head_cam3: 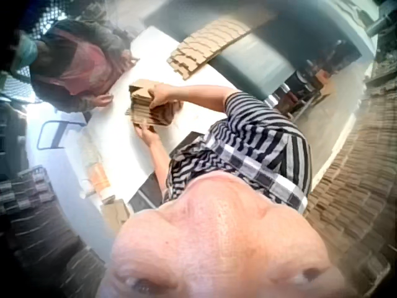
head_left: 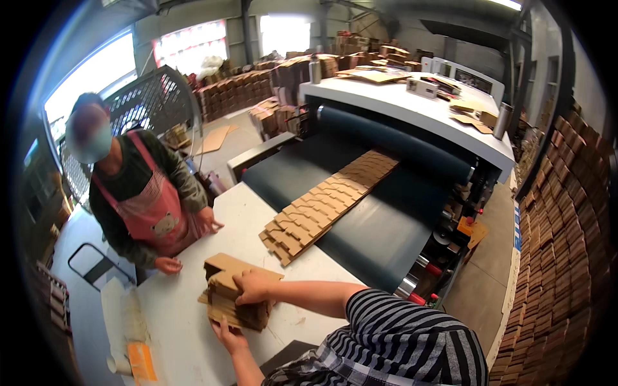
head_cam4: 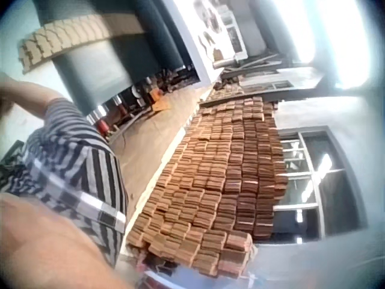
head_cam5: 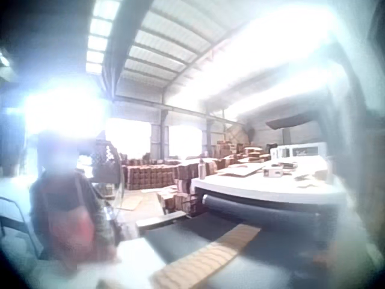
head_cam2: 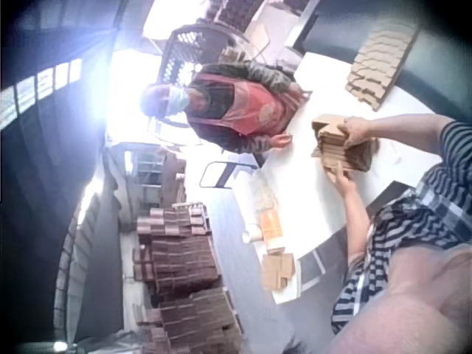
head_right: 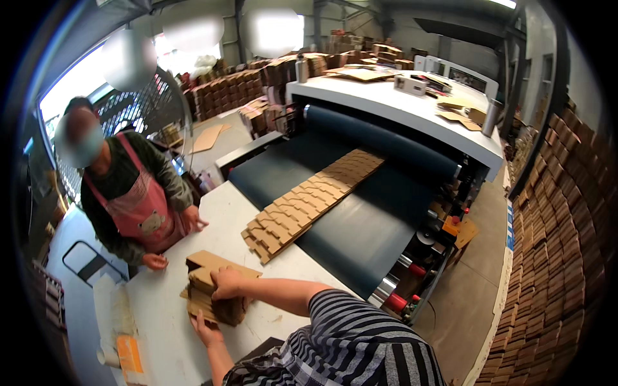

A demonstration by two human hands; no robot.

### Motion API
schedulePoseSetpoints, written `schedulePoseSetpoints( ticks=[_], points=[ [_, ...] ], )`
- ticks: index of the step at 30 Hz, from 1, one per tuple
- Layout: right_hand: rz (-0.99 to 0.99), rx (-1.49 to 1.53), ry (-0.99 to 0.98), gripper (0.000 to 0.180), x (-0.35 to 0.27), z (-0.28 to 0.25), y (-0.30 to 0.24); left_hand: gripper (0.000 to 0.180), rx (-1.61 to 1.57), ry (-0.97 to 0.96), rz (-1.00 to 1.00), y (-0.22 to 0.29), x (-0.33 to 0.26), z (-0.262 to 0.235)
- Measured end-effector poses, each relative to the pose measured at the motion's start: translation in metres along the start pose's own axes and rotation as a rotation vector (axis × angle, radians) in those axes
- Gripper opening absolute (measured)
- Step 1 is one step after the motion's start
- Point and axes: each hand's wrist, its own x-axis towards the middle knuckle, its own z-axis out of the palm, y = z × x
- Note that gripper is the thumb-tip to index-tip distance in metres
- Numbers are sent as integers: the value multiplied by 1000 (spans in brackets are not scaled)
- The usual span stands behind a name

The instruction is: The person loads flat cardboard pieces into a box-making machine, folds them into boxes, and stacks them. Later, the person moves to a conveyor area and stacks flat cardboard pieces with a coworker.

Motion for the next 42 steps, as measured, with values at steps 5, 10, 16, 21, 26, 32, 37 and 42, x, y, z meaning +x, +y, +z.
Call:
schedulePoseSetpoints(
  ticks=[5,10,16,21,26,32,37,42],
  points=[
    [157,511,-89,75,10,16,52,60,539,-158,6,40,14,55],
    [204,802,-295,75,-2,24,48,54,667,121,-10,44,9,28],
    [311,768,-466,76,4,-7,33,59,611,40,-77,-1,23,42],
    [297,697,-455,59,17,-8,23,75,554,72,-69,17,20,56],
    [247,975,-486,60,63,-1,28,78,662,88,-114,13,84,40],
    [279,839,-370,80,112,10,18,56,445,-1,-244,65,110,53],
    [334,718,-166,74,125,16,-12,54,322,-1,-258,57,152,11],
    [338,711,139,82,134,14,14,66,425,-60,-330,41,179,14]
  ],
)
